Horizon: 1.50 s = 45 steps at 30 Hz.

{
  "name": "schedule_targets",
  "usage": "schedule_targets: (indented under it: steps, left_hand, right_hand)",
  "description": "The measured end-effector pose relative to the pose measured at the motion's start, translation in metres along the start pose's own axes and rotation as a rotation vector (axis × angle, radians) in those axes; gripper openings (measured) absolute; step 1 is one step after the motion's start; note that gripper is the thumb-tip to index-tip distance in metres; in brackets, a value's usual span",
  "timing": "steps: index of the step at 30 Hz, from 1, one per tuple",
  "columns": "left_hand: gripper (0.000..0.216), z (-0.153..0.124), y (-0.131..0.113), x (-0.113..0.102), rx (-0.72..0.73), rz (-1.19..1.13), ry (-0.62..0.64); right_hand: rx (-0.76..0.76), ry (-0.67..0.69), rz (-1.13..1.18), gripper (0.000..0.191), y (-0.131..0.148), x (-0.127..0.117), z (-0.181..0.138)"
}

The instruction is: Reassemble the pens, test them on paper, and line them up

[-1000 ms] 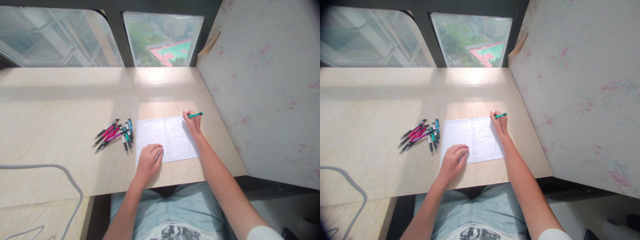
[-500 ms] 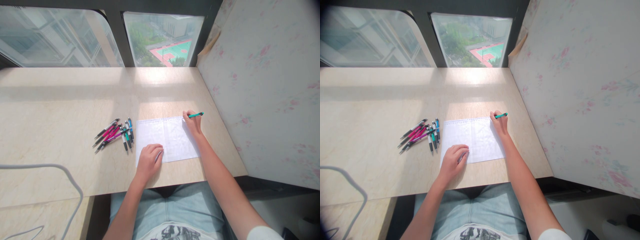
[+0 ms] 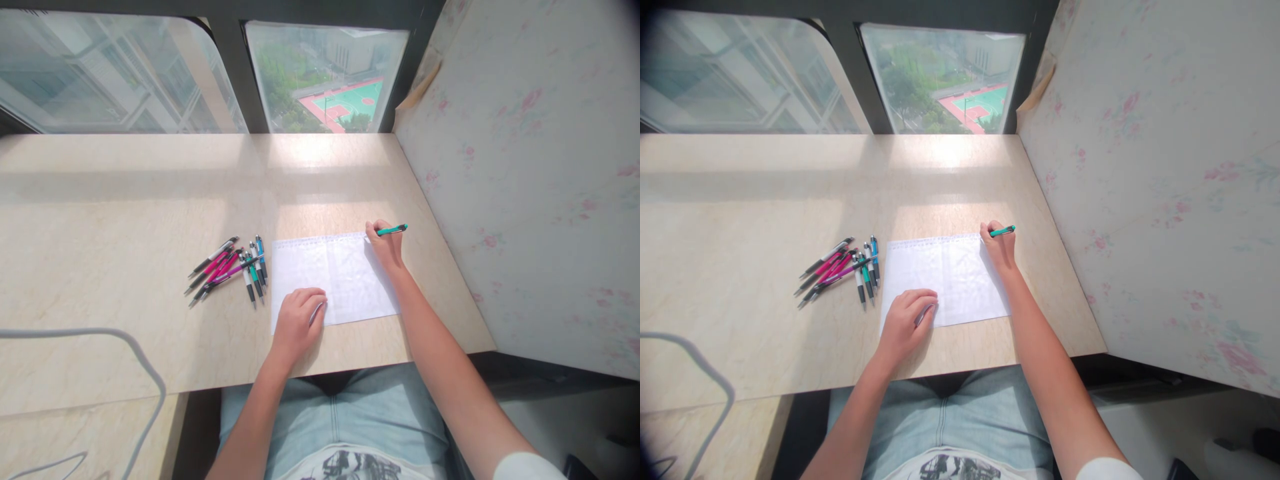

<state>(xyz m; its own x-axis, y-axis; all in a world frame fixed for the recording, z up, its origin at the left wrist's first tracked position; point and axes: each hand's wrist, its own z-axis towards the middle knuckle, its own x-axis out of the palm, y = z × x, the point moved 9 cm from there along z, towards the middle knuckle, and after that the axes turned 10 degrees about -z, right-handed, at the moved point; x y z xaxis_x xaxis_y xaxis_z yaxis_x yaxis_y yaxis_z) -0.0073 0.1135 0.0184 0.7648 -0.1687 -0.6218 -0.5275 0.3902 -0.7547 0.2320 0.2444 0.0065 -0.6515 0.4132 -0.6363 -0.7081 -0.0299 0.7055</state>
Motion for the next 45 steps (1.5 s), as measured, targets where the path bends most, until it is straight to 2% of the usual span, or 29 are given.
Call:
schedule_targets:
  steps: [19,29,34,40,45]
  left_hand:
    - [0.017,0.001,-0.001,-0.001,-0.004,0.001,-0.002]
    - [0.017,0.000,0.001,0.000,-0.004,0.002,0.004]
    - [0.016,0.000,0.000,-0.001,0.001,-0.008,-0.007]
    - [0.016,0.000,0.001,0.000,-0.002,-0.012,0.000]
    - [0.016,0.000,0.000,0.000,0.006,-0.015,-0.007]
  right_hand:
    - [-0.019,-0.010,-0.085,0.037,0.005,-0.001,0.001]
    - [-0.009,-0.064,-0.158,0.036,-0.001,-0.004,0.002]
    - [0.180,-0.160,0.095,0.041,-0.025,-0.013,0.001]
    - [0.355,-0.122,0.499,0.050,-0.049,-0.001,-0.002]
    - [0.365,-0.175,0.691,0.032,-0.056,-0.008,-0.004]
